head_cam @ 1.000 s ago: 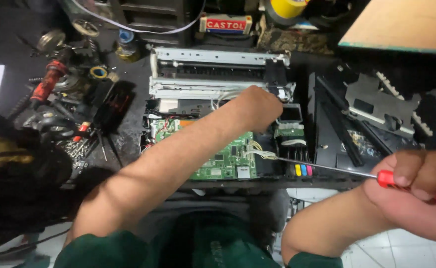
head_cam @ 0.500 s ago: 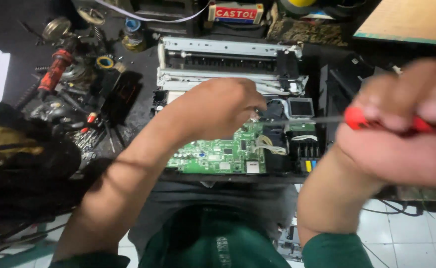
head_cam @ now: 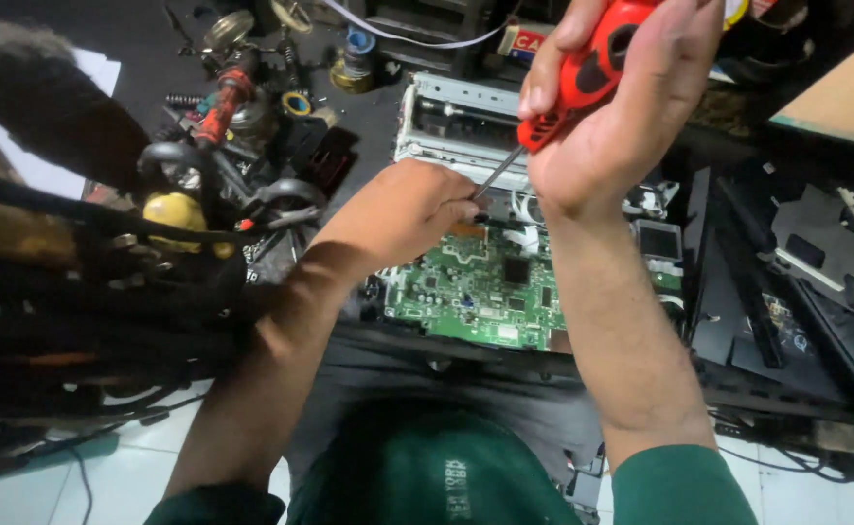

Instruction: Removing a circuit board and its protective metal shield from the internal chassis of a printer using a screwdriver.

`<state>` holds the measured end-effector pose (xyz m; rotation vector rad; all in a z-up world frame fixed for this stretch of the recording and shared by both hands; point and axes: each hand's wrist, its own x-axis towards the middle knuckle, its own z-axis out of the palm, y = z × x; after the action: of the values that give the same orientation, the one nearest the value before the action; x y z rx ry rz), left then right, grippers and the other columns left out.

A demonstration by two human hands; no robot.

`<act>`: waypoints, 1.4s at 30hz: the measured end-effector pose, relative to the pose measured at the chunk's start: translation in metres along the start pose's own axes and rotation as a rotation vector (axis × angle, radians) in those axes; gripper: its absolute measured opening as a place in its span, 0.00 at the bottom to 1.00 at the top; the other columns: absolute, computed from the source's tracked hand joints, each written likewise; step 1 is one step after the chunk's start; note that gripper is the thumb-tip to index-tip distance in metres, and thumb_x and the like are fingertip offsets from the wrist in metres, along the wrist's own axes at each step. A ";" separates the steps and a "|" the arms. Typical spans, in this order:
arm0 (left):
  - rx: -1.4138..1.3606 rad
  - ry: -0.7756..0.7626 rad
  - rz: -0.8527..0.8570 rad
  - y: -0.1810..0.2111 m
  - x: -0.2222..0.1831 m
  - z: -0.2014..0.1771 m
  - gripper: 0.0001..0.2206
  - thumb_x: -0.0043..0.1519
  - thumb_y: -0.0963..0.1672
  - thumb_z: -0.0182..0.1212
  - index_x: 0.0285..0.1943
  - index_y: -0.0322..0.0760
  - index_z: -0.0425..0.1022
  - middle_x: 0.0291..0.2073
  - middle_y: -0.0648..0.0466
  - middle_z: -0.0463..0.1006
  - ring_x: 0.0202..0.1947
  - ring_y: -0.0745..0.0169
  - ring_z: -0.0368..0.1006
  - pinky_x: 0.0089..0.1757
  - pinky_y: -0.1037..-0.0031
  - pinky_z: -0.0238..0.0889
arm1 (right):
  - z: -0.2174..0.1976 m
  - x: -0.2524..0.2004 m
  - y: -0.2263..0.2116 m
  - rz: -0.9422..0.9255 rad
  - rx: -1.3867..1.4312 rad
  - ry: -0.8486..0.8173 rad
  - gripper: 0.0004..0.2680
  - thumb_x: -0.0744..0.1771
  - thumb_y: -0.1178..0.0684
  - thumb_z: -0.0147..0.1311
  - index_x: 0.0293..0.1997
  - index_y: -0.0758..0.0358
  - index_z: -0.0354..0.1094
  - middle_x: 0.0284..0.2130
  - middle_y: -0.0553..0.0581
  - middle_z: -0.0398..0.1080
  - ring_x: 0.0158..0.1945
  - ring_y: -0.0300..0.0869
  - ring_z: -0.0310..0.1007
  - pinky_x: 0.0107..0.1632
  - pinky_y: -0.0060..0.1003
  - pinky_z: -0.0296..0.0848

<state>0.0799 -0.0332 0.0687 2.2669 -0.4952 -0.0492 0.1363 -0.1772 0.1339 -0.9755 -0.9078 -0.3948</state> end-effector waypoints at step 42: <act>0.066 0.089 0.075 -0.033 -0.002 0.008 0.18 0.68 0.45 0.61 0.24 0.38 0.65 0.17 0.57 0.66 0.21 0.62 0.58 0.28 0.65 0.51 | -0.011 -0.006 0.043 0.176 0.157 -0.210 0.12 0.72 0.40 0.45 0.38 0.56 0.59 0.22 0.53 0.50 0.21 0.38 0.49 0.23 0.35 0.52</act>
<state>0.0880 -0.0180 0.0391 2.3014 -0.5416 0.1068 0.1659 -0.1641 0.1039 -0.9544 -1.0169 -0.0714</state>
